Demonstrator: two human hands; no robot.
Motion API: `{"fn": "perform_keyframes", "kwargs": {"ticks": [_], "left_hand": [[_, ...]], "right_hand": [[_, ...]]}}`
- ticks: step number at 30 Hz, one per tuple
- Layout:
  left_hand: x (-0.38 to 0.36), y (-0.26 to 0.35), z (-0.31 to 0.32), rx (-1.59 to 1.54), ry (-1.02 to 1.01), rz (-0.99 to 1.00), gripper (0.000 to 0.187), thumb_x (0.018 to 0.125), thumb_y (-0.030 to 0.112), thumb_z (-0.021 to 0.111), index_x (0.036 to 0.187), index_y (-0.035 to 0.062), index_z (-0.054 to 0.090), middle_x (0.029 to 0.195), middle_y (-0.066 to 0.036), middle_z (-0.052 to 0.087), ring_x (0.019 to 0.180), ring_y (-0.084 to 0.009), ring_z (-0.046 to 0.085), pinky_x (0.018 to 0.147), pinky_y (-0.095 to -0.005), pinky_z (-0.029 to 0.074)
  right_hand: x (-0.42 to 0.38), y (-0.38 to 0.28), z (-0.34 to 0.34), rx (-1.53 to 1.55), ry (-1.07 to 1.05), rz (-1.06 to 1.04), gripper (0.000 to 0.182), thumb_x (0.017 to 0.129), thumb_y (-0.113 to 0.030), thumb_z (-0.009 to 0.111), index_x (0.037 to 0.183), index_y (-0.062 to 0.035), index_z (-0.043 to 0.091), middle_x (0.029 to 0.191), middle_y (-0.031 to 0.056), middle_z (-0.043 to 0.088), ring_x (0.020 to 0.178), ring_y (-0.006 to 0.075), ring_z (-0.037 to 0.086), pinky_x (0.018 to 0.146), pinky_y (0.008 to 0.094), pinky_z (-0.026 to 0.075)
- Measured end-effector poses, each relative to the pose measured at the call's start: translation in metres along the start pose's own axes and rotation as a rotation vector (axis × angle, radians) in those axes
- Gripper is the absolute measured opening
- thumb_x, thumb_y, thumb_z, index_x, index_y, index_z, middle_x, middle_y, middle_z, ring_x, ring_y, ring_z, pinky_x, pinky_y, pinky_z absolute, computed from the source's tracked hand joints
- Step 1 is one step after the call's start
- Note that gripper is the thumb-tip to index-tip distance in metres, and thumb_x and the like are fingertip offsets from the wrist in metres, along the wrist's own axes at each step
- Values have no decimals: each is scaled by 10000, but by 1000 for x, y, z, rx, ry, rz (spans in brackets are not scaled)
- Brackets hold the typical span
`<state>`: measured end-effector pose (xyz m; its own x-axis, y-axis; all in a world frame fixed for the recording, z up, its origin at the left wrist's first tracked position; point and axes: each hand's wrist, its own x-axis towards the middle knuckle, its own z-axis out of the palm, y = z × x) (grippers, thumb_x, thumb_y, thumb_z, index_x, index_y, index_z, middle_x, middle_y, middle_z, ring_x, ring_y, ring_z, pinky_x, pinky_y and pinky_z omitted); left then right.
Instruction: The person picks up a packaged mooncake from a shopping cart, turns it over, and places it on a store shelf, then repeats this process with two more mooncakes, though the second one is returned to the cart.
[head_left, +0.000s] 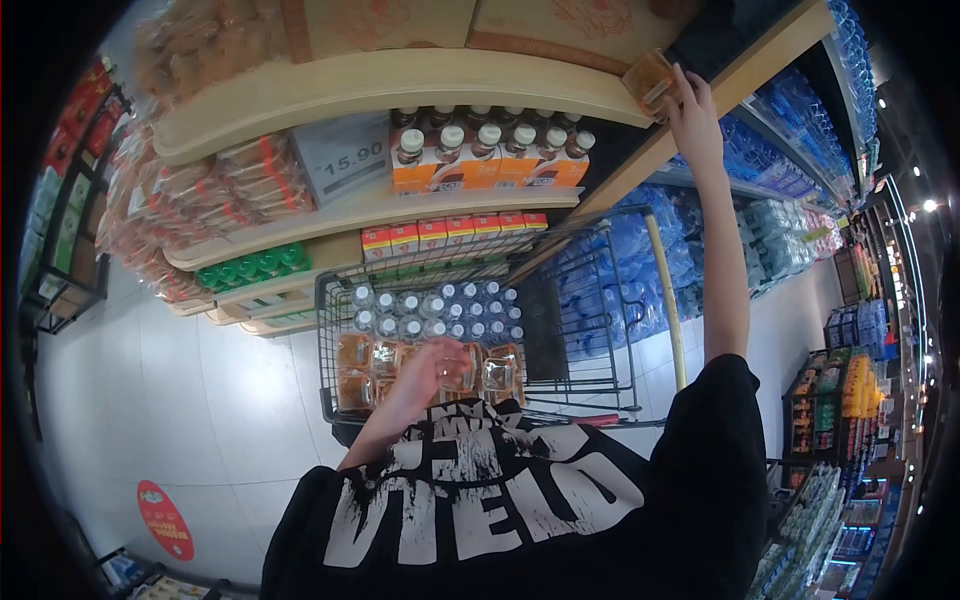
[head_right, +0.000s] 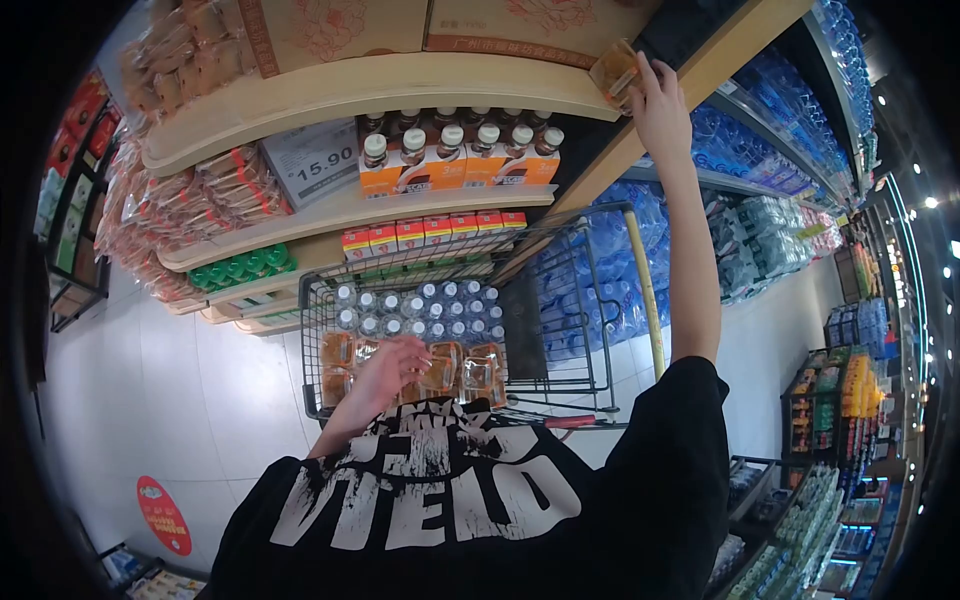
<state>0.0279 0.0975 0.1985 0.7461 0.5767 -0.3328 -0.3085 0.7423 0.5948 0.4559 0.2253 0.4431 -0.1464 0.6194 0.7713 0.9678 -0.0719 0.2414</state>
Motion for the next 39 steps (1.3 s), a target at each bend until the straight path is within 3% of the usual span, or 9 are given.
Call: {"fn": "perform_keyframes", "kwargs": {"ticks": [8, 10, 12, 16, 19, 21, 25, 37, 39], "left_hand": [[-11, -21, -56, -27, 223, 52, 248, 887, 254, 425, 1024, 66, 512, 909, -68, 594, 813, -160, 569, 729, -287, 447], [-10, -41, -85, 25, 319, 77, 249, 884, 258, 429, 1011, 64, 519, 894, -72, 597, 791, -161, 573, 718, -287, 451], [-5, -69, -132, 497, 505, 51, 257, 879, 258, 436, 980, 44, 539, 877, -61, 603, 755, -172, 592, 682, -303, 466], [-23, -86, -166, 1217, 669, 180, 275, 847, 246, 476, 1010, 34, 543, 756, -146, 612, 719, -290, 616, 658, -372, 486], [-33, -87, -171, 1413, 679, -68, 317, 835, 243, 471, 1099, 73, 520, 760, -218, 613, 723, -397, 595, 656, -498, 473], [-34, -101, -194, 1616, 612, -76, 367, 832, 309, 471, 1117, 82, 512, 749, -212, 615, 696, -398, 596, 632, -511, 472], [-21, -122, -216, 1808, 472, -283, 303, 810, 305, 448, 843, 51, 609, 799, -204, 625, 771, -371, 609, 705, -477, 474], [-20, -122, -220, 1409, 740, -247, 378, 756, 384, 474, 854, 67, 657, 841, -181, 637, 812, -359, 609, 747, -437, 480], [-20, -121, -217, 1448, 765, -255, 413, 740, 415, 466, 893, 86, 664, 837, -177, 639, 809, -358, 611, 751, -430, 483]], "right_hand": [[-99, -90, -10, 152, 194, 122, 398, 786, -13, 547, 1178, -53, 490, 1158, 186, 448, 1016, 337, 448, 853, 410, 376], [-154, -138, 1, 367, -46, 183, 300, 760, 9, 549, 1055, -29, 509, 1037, 171, 513, 958, 347, 470, 837, 413, 375], [-231, -192, 14, 630, -369, 191, 247, 755, 0, 550, 994, -28, 495, 939, 166, 513, 898, 347, 473, 793, 416, 392], [-405, -248, 1, 921, -1302, 189, 377, 821, -231, 559, 1165, -85, 511, 962, 158, 603, 900, 343, 571, 806, 416, 456], [-485, -246, -39, 1075, -1215, 836, 278, 858, -281, 521, 1062, -101, 579, 885, 215, 614, 807, 375, 596, 697, 445, 481], [-506, -235, -48, 635, -1187, 732, 178, 873, -191, 491, 967, -66, 577, 755, 225, 604, 725, 414, 583, 619, 469, 452], [-494, -244, -51, 652, -948, 767, 153, 856, -219, 531, 866, -71, 568, 634, 167, 587, 584, 357, 588, 501, 429, 434], [-477, -249, -48, 543, -1228, 604, 305, 850, -365, 531, 779, -79, 608, 624, 138, 600, 608, 337, 596, 539, 416, 448], [-471, -248, -44, 607, -1264, 789, 382, 855, -394, 511, 813, -30, 620, 643, 147, 601, 605, 293, 601, 567, 376, 449]]}}
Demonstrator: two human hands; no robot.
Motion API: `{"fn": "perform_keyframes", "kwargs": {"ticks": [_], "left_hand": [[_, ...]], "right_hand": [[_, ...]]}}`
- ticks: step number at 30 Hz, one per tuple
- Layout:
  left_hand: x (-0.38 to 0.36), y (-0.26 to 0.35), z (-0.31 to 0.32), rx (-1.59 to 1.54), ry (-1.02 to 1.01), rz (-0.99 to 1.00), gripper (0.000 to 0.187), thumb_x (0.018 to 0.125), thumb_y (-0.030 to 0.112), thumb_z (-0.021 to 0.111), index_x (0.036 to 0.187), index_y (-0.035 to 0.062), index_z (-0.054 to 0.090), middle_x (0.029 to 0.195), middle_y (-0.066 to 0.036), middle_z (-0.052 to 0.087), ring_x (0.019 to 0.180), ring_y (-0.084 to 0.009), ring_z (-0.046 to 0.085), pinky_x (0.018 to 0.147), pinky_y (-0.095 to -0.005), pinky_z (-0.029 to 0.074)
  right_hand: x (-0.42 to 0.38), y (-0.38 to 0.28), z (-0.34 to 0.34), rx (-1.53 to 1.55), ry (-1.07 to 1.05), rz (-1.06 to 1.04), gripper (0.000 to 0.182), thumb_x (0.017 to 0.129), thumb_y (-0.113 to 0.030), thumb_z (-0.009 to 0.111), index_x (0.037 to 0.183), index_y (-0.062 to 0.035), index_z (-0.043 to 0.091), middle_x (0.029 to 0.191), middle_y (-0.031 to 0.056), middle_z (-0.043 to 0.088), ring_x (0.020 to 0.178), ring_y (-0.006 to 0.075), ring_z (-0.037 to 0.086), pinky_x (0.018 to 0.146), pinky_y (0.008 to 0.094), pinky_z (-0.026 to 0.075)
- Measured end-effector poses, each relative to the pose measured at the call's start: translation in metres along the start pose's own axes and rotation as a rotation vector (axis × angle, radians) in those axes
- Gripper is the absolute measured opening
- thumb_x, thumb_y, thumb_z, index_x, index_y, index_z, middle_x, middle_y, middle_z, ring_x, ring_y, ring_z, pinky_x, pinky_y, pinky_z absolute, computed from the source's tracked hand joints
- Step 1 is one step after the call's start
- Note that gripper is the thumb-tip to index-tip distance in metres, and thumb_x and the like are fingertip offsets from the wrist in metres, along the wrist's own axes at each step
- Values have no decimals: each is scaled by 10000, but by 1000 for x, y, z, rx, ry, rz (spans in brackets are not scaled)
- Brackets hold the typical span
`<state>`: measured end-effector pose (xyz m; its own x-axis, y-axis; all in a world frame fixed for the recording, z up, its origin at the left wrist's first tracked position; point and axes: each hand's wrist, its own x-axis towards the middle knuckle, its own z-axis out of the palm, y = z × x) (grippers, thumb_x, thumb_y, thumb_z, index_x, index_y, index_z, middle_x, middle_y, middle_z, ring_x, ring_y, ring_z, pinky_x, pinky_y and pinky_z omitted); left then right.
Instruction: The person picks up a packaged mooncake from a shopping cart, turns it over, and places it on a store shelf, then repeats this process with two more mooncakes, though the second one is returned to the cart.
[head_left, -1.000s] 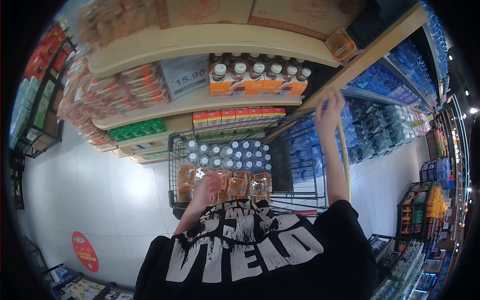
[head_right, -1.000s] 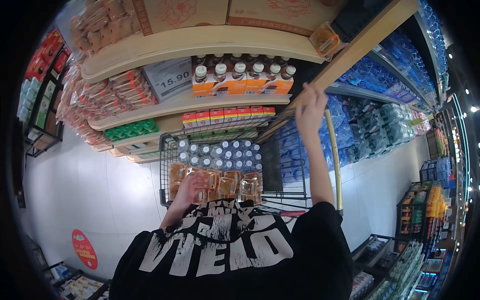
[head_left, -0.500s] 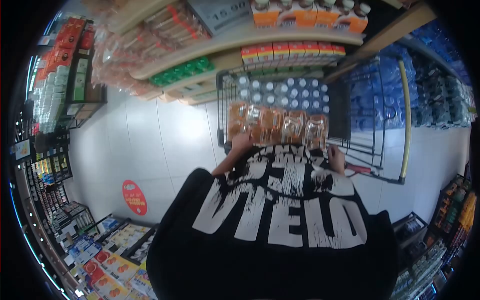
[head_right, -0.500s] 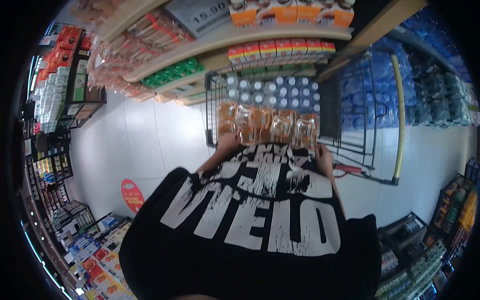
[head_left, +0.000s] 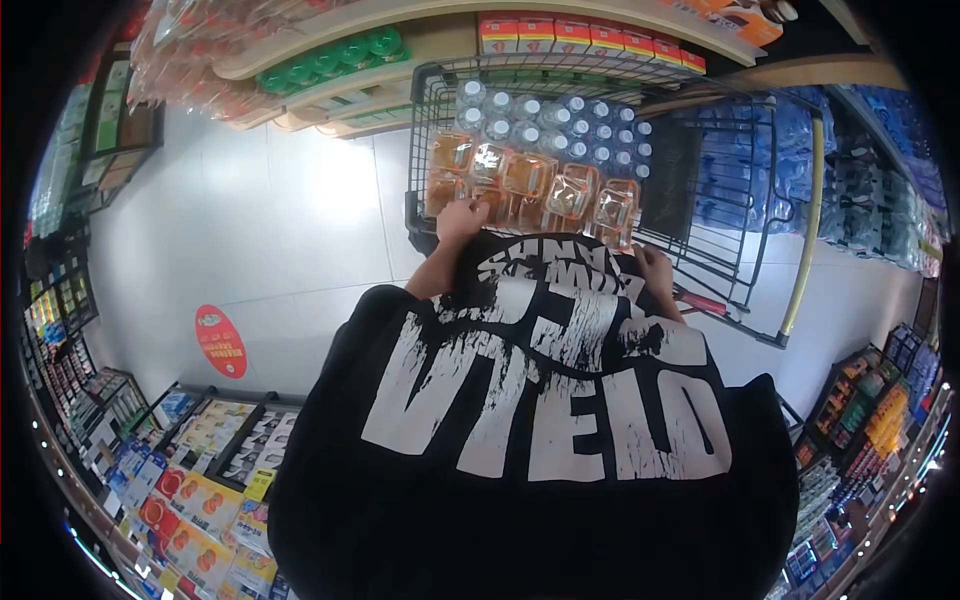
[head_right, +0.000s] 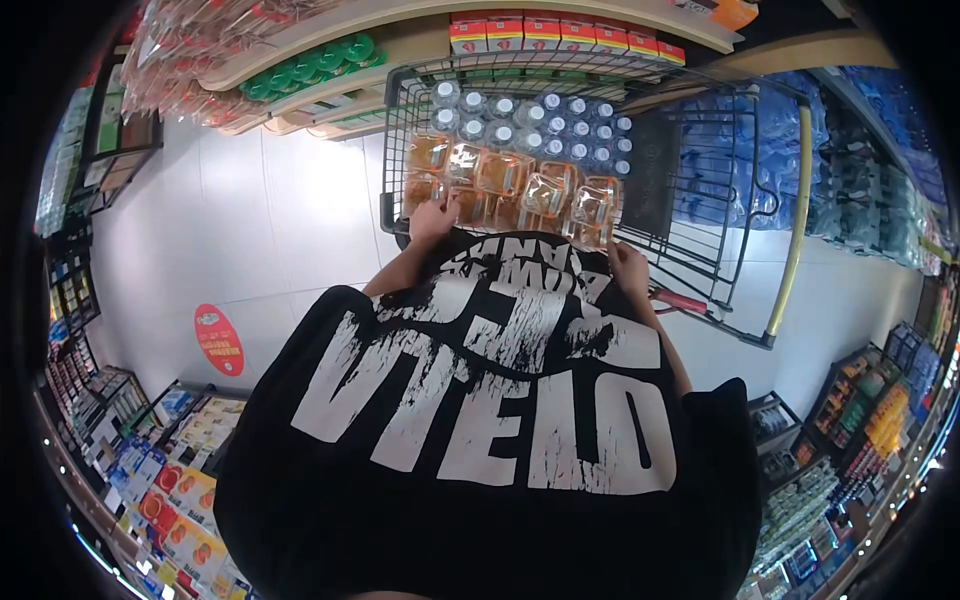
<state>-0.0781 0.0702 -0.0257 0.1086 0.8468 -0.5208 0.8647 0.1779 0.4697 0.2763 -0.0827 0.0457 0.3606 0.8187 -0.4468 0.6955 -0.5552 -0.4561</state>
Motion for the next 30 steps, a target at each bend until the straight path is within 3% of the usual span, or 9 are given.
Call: {"fn": "perform_keyframes", "kwargs": {"ticks": [4, 6, 8, 14, 16, 19, 23, 25, 30], "left_hand": [[-4, 9, -9, 32, -71, -13, 449, 726, 454, 463, 869, 86, 677, 836, -181, 641, 819, -355, 614, 754, -436, 484], [-2, 6, -5, 2, -48, -16, 460, 724, 468, 459, 820, 79, 685, 806, -190, 638, 800, -360, 616, 749, -435, 486], [-1, 5, -5, 18, -100, 9, 476, 722, 480, 460, 783, 64, 685, 758, -195, 634, 768, -363, 619, 741, -432, 488], [-4, 6, -8, 5, -58, -12, 458, 717, 467, 485, 732, 53, 681, 719, -187, 632, 735, -344, 626, 714, -417, 495], [-4, 7, -7, 10, -61, -28, 450, 716, 462, 489, 716, 53, 678, 711, -183, 632, 726, -337, 626, 705, -414, 496], [-3, 5, -6, -14, -94, -29, 438, 713, 454, 495, 687, 52, 666, 698, -175, 630, 708, -331, 625, 692, -413, 497], [-4, 7, -9, -11, -108, -36, 427, 713, 446, 498, 680, 53, 661, 695, -169, 630, 700, -331, 621, 689, -417, 496], [-2, 8, -9, -19, -110, -36, 424, 714, 444, 498, 685, 55, 663, 697, -169, 630, 702, -333, 621, 692, -419, 496], [-2, 9, -11, -25, -134, -42, 420, 710, 441, 498, 718, 57, 670, 712, -174, 632, 718, -344, 619, 709, -424, 493]], "right_hand": [[51, -7, 23, 196, -231, -114, 383, 845, -396, 521, 846, -30, 632, 670, 94, 616, 662, 202, 612, 629, 314, 462], [75, -55, 34, 18, -332, -78, 380, 831, -402, 540, 931, -46, 629, 792, 104, 637, 755, 199, 613, 679, 311, 463], [108, -79, 65, 101, -391, -155, 394, 805, -398, 577, 1006, -61, 610, 896, 134, 631, 815, 216, 606, 706, 315, 464], [147, -146, 126, 166, -380, -147, 428, 755, -321, 614, 1056, -20, 573, 951, 143, 617, 885, 277, 600, 779, 373, 463], [150, -143, 137, -55, -379, -137, 493, 727, -278, 632, 1127, -11, 528, 1104, 180, 531, 1008, 303, 543, 863, 388, 431], [163, -120, 170, 10, -235, -66, 565, 699, -256, 663, 1182, -25, 483, 1212, 227, 409, 1089, 340, 470, 924, 388, 395], [167, -113, 176, -1, -222, -43, 624, 689, -234, 674, 1222, -23, 430, 1239, 238, 352, 1113, 373, 428, 941, 394, 385], [162, -129, 165, 133, -165, 96, 662, 685, -244, 678, 1238, -10, 399, 1240, 222, 336, 1131, 381, 405, 940, 404, 387], [167, -137, 171, 61, -161, 29, 713, 663, -250, 705, 1240, 12, 378, 1253, 227, 295, 1116, 389, 415, 929, 409, 399]]}}
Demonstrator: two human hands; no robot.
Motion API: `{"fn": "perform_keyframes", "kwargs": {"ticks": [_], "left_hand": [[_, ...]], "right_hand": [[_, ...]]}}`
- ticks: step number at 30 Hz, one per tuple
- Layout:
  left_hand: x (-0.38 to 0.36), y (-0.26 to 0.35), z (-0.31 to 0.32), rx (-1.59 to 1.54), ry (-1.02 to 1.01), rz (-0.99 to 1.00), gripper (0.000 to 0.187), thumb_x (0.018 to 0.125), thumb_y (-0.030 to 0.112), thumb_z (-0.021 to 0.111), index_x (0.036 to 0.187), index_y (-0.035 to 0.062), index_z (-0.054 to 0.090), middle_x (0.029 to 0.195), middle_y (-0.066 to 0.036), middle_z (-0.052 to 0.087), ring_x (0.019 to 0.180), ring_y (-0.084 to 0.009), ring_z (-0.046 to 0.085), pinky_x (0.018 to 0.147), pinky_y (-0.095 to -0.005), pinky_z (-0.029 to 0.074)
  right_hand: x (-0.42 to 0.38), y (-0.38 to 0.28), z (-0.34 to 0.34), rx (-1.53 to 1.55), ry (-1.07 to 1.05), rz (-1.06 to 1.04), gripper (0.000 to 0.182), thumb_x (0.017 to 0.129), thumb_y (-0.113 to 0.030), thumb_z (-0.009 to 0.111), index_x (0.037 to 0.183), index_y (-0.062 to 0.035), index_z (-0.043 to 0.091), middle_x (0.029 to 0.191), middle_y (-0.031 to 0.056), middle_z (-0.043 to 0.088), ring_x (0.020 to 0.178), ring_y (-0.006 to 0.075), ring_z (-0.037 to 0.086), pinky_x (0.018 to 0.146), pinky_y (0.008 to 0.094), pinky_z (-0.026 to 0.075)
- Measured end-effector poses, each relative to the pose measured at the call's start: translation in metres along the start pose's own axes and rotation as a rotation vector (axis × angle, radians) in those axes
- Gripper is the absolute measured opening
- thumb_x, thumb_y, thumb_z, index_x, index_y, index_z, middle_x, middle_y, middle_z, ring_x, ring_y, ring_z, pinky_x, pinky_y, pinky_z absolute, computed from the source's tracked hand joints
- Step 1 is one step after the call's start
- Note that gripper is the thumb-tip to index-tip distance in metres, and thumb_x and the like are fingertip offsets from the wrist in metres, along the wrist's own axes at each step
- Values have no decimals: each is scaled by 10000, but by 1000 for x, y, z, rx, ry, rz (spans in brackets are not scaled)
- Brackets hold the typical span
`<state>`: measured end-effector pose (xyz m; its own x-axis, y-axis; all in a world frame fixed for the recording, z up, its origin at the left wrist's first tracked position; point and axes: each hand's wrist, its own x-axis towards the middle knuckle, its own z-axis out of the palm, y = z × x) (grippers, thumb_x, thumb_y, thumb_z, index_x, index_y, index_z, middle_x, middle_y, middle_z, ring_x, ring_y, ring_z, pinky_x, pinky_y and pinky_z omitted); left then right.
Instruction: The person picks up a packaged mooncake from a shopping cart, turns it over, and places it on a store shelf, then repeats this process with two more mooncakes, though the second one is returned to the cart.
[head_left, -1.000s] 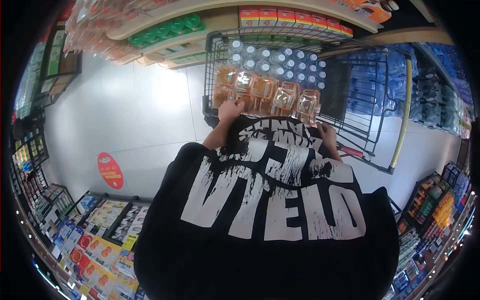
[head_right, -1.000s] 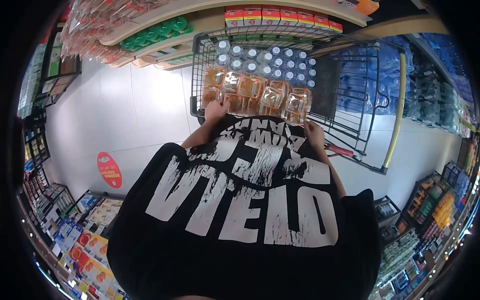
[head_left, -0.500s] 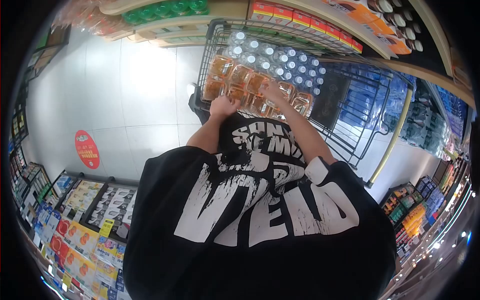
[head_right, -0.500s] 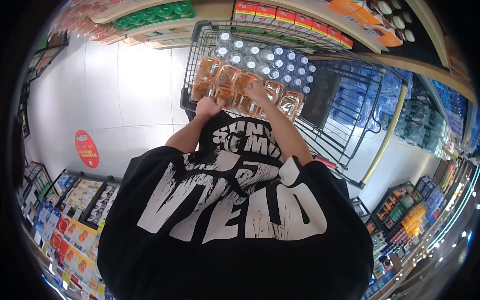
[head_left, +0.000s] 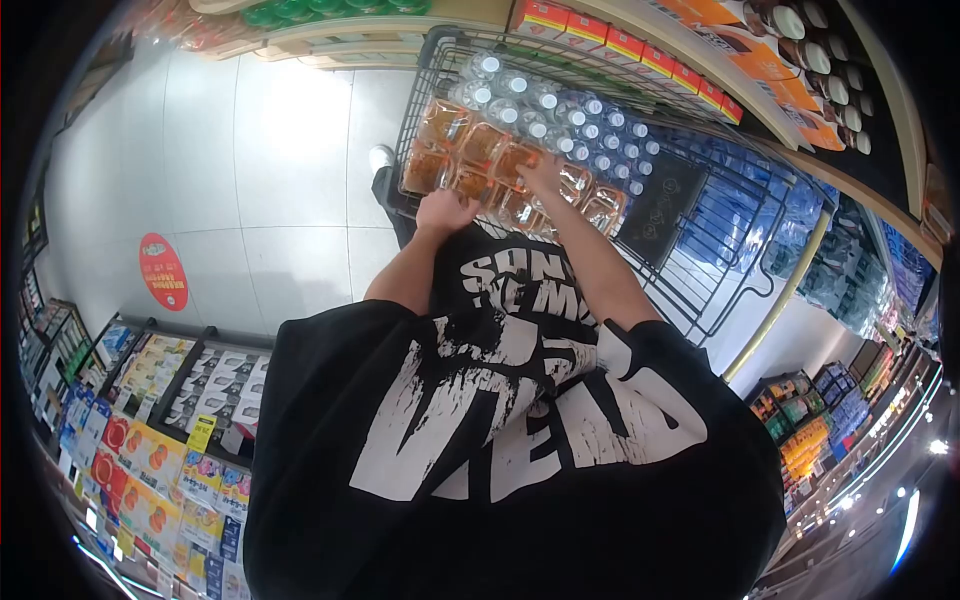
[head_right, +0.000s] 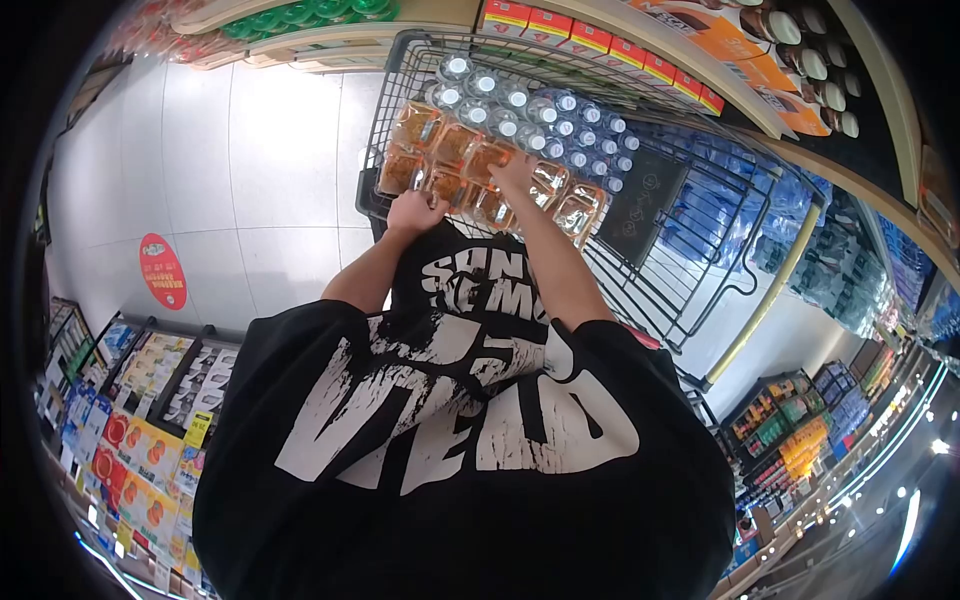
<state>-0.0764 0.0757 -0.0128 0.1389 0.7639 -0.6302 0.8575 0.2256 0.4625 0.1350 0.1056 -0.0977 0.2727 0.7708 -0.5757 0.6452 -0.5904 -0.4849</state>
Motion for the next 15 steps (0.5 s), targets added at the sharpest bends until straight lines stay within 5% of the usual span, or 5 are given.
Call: {"fn": "perform_keyframes", "kwargs": {"ticks": [8, 15], "left_hand": [[-1, 1, 0, 24, 0, 3, 420, 709, 430, 489, 756, 56, 674, 748, -184, 634, 745, -356, 616, 727, -425, 491], [1, 2, 1, 39, 27, 3, 410, 713, 421, 491, 756, 57, 673, 748, -185, 633, 750, -358, 616, 728, -426, 490]], "right_hand": [[-14, -13, -17, 16, -73, 97, 664, 697, -245, 703, 1218, 6, 377, 1281, 232, 256, 1105, 391, 436, 867, 416, 445], [-7, 8, -7, -163, -28, -137, 562, 684, -285, 714, 1079, -15, 419, 1096, 196, 469, 1040, 358, 476, 838, 437, 426]]}}
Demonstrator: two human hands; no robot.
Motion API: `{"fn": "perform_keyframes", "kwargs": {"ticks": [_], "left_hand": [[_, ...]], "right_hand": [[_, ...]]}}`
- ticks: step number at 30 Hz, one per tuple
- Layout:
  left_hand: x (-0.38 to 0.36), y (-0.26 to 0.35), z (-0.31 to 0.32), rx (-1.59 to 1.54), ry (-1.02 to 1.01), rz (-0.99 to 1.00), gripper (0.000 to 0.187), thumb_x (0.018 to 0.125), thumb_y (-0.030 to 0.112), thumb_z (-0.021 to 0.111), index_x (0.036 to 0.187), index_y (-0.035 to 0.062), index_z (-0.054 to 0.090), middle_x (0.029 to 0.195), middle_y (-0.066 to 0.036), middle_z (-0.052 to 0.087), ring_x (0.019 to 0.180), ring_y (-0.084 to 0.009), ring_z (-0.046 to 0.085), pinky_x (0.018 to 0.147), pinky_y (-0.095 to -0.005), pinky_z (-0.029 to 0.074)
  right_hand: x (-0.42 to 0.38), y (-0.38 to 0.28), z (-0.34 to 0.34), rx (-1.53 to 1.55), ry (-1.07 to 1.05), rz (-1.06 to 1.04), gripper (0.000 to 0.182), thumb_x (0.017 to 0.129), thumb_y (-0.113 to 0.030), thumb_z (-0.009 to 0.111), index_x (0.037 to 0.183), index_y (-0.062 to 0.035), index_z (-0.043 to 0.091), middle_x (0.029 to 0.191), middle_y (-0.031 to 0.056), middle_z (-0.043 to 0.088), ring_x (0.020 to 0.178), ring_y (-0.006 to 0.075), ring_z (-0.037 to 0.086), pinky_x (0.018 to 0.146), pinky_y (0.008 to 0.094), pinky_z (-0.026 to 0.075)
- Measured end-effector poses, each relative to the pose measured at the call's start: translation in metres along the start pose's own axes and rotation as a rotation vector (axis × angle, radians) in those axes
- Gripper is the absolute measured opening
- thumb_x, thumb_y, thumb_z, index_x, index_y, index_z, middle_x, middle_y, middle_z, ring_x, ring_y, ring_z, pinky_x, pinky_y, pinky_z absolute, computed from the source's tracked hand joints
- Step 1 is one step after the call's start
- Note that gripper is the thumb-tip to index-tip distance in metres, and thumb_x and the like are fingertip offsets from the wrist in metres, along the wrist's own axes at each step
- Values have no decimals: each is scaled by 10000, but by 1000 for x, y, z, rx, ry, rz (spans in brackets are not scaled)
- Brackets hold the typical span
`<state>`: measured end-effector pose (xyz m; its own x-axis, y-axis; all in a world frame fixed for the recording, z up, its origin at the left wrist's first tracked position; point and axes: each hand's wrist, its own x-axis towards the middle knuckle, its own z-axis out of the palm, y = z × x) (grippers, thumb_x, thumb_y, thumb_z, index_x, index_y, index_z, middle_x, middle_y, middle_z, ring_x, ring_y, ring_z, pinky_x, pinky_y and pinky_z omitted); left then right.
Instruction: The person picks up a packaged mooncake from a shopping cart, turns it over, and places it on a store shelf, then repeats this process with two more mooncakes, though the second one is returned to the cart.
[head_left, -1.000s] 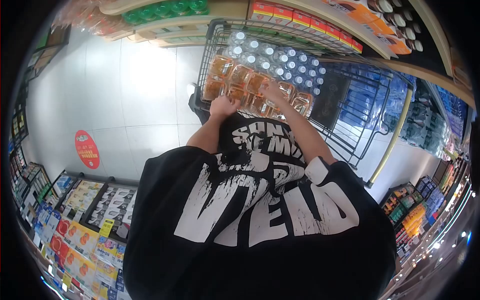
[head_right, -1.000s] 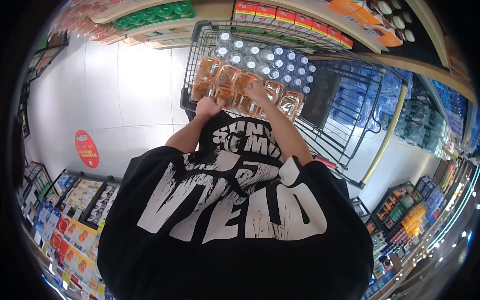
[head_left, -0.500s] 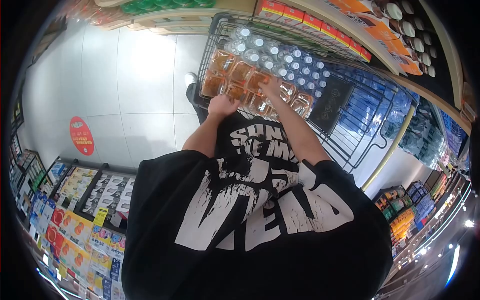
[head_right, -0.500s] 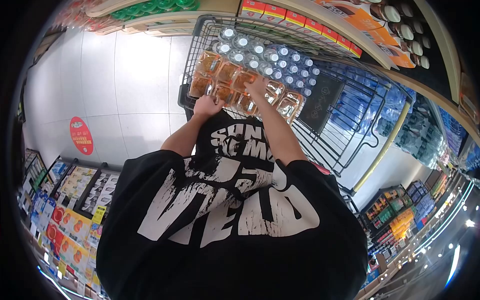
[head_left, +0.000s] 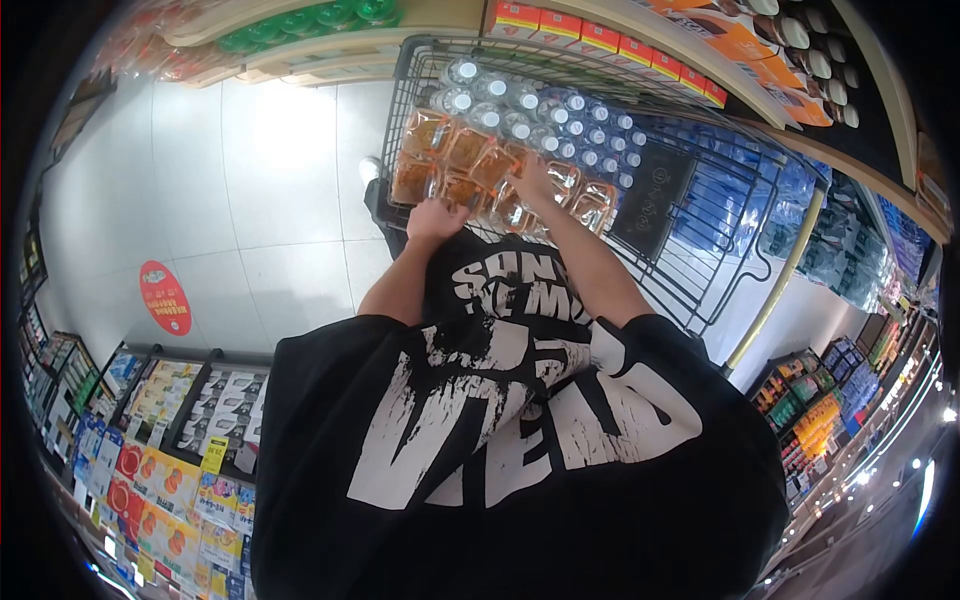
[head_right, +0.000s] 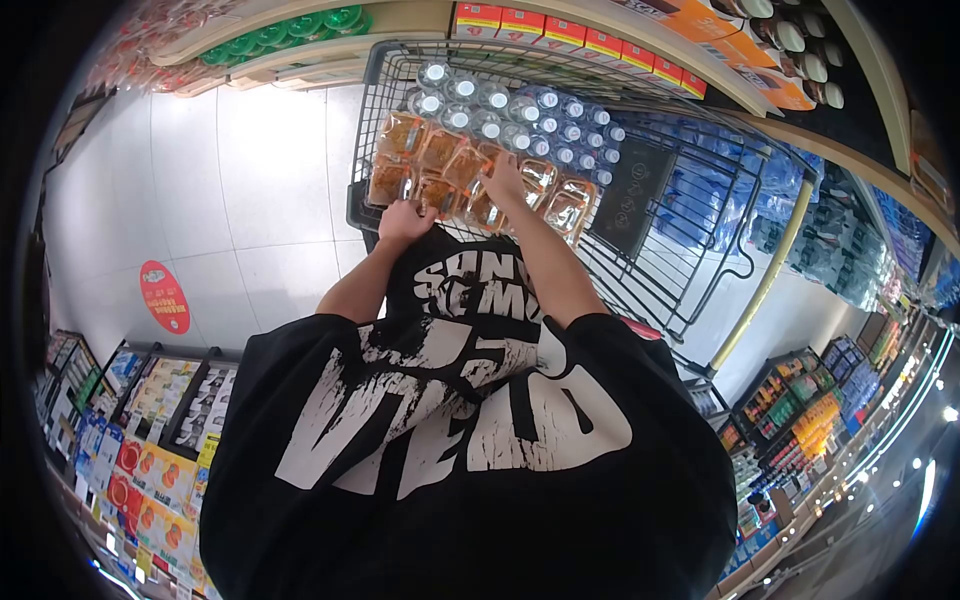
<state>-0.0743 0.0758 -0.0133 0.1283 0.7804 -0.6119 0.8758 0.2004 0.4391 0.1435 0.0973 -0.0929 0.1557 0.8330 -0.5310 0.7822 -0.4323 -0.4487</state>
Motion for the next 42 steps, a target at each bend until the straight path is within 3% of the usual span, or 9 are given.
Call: {"fn": "perform_keyframes", "kwargs": {"ticks": [5, 8, 10, 15, 21, 26, 29, 33, 42], "left_hand": [[-2, 0, 0, -32, 17, 11, 410, 714, 417, 503, 737, 41, 665, 736, -205, 623, 740, -370, 609, 720, -435, 489], [0, 0, 2, -45, 25, 6, 420, 712, 420, 517, 722, 25, 658, 723, -223, 613, 729, -380, 605, 711, -441, 489], [0, -1, 1, -39, 21, 7, 420, 715, 419, 518, 723, 23, 657, 719, -224, 613, 724, -380, 606, 707, -441, 491], [0, -1, 1, -19, 4, 11, 398, 735, 421, 505, 749, 62, 675, 749, -195, 627, 753, -362, 613, 714, -431, 490], [4, -6, 8, 28, 29, 25, 409, 729, 446, 521, 736, 68, 678, 744, -185, 629, 757, -361, 611, 711, -429, 487], [2, -5, 6, 4, 31, 45, 398, 742, 414, 497, 759, 58, 673, 764, -205, 626, 761, -368, 612, 718, -436, 485], [7, -11, 14, 35, 46, 21, 413, 737, 423, 495, 776, 53, 674, 769, -209, 626, 771, -370, 611, 720, -443, 485], [8, -10, 13, 45, 45, 53, 428, 744, 419, 481, 795, 37, 668, 778, -223, 622, 783, -382, 605, 728, -452, 482], [7, -9, 11, 62, 12, 67, 424, 757, 412, 503, 815, 22, 657, 770, -193, 631, 767, -373, 606, 715, -441, 475]], "right_hand": [[-3, 0, -10, 47, -17, -29, 543, 664, -267, 733, 1064, -16, 465, 1081, 174, 511, 939, 331, 551, 755, 395, 464], [-1, 6, -16, 181, -241, 30, 499, 626, -257, 757, 990, -24, 508, 952, 140, 578, 821, 284, 591, 730, 369, 468], [-1, 18, -12, 277, -281, 76, 530, 630, -320, 766, 1001, -35, 518, 902, 102, 604, 821, 194, 596, 740, 319, 463], [-26, 15, -31, 421, -177, -31, 432, 669, -238, 743, 966, -36, 504, 890, 78, 592, 808, 184, 596, 717, 301, 470], [-58, 7, -72, 578, -219, 101, 501, 715, -342, 720, 1103, -74, 550, 902, 49, 599, 806, 115, 571, 645, 249, 464], [-82, -4, -99, 863, -201, 85, 414, 770, -354, 677, 1052, -59, 602, 752, -25, 564, 708, 74, 548, 628, 174, 416], [-95, -11, -118, 1004, -236, 265, 439, 801, -362, 642, 1087, -34, 583, 884, -2, 591, 839, 81, 556, 723, 196, 418], [-107, -26, -129, 1441, -113, 221, 501, 853, -416, 560, 1170, -35, 485, 1126, 47, 535, 1040, 111, 506, 879, 249, 390], [-167, -35, -204, 1668, -93, 152, 470, 952, -413, 320, 1217, -40, 428, 1157, 96, 517, 1054, 198, 529, 889, 361, 446]]}}
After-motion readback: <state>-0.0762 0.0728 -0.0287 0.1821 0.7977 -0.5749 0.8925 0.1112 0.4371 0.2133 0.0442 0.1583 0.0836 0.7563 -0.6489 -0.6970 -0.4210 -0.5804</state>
